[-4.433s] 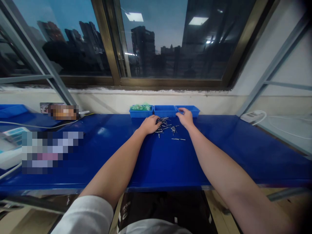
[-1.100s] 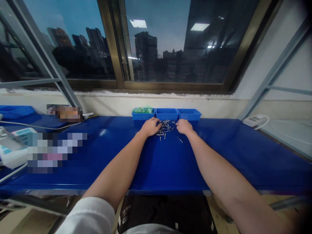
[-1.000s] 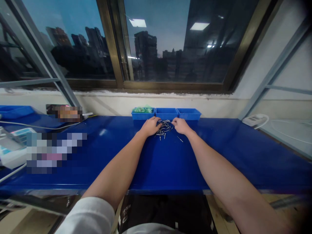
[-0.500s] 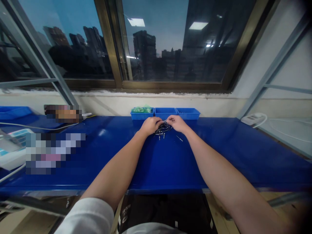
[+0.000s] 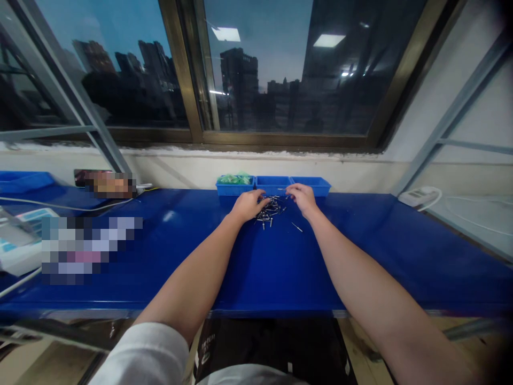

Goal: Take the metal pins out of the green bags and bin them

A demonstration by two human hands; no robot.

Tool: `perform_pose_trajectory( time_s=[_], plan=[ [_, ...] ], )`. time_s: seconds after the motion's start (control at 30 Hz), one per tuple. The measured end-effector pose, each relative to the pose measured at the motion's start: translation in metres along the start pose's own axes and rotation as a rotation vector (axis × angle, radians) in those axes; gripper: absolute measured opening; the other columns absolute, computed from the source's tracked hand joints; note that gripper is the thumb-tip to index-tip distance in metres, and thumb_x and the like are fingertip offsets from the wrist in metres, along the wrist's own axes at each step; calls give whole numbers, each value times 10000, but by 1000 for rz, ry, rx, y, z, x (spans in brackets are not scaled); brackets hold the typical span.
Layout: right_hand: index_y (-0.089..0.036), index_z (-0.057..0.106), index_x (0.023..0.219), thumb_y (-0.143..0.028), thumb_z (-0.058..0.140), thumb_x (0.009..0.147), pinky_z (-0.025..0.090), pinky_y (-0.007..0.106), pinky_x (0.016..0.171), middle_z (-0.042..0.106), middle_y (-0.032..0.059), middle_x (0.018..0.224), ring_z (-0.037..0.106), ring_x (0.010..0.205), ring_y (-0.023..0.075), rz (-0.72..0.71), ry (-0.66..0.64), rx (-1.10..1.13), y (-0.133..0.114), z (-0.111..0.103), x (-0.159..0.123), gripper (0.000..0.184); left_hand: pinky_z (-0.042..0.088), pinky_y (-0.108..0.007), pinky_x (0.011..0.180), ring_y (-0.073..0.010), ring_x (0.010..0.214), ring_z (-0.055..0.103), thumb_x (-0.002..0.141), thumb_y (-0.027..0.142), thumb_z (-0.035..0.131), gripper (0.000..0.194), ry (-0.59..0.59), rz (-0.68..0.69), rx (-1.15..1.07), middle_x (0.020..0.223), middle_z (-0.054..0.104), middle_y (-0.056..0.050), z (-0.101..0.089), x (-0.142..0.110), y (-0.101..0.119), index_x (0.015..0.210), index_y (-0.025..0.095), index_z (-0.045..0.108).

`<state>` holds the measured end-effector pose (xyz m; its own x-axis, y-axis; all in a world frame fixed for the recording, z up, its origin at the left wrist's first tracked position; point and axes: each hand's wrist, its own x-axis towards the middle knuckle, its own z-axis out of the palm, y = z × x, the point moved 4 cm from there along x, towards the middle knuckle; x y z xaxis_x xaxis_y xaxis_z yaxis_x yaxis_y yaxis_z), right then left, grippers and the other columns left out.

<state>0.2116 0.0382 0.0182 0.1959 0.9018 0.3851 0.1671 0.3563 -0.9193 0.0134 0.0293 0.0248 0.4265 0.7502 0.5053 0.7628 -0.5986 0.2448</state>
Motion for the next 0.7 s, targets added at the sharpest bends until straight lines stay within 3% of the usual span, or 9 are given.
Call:
perform_pose_trajectory(
  time_s=[0.2, 0.3, 0.47, 0.57, 0.7],
  plan=[
    [-151, 704, 841, -278, 598, 618, 470, 339, 782, 699, 50, 808, 621, 798, 205, -58, 204, -74, 10, -21, 11, 278, 483, -298, 848, -204, 956, 637, 885, 358, 492, 322, 45, -11, 39, 1063, 680, -75, 1, 0, -6, 1114, 163, 607],
    [-139, 682, 1000, -252, 598, 613, 467, 366, 852, 699, 86, 977, 623, 899, 222, -37, 199, -57, 16, -25, 16, 412, 483, -307, 860, -209, 963, 632, 882, 333, 486, 305, 54, 1, 59, 1072, 674, -77, 3, 1, -8, 1097, 160, 616],
    [-150, 536, 1260, -233, 631, 591, 457, 375, 894, 581, 123, 1258, 591, 997, 228, -9, 143, -62, 24, -24, 21, 681, 479, -321, 872, -215, 969, 623, 879, 315, 481, 286, 47, 14, 86, 1069, 667, -79, 4, 1, -9, 1071, 165, 630],
    [-160, 491, 1297, -237, 622, 598, 476, 365, 847, 604, 118, 1215, 610, 922, 211, -14, 178, -144, 23, -26, 19, 715, 470, -323, 881, -210, 969, 615, 881, 296, 475, 269, 28, 57, 81, 1056, 666, -77, 1, 1, -4, 1048, 173, 647],
    [-145, 664, 1011, -232, 571, 627, 484, 340, 786, 699, 71, 867, 633, 781, 201, 7, 181, -317, 18, -24, 13, 405, 457, -309, 876, -198, 959, 608, 878, 263, 487, 232, -94, 226, 54, 1004, 670, -67, -3, 3, 23, 975, 186, 683]
  ],
)
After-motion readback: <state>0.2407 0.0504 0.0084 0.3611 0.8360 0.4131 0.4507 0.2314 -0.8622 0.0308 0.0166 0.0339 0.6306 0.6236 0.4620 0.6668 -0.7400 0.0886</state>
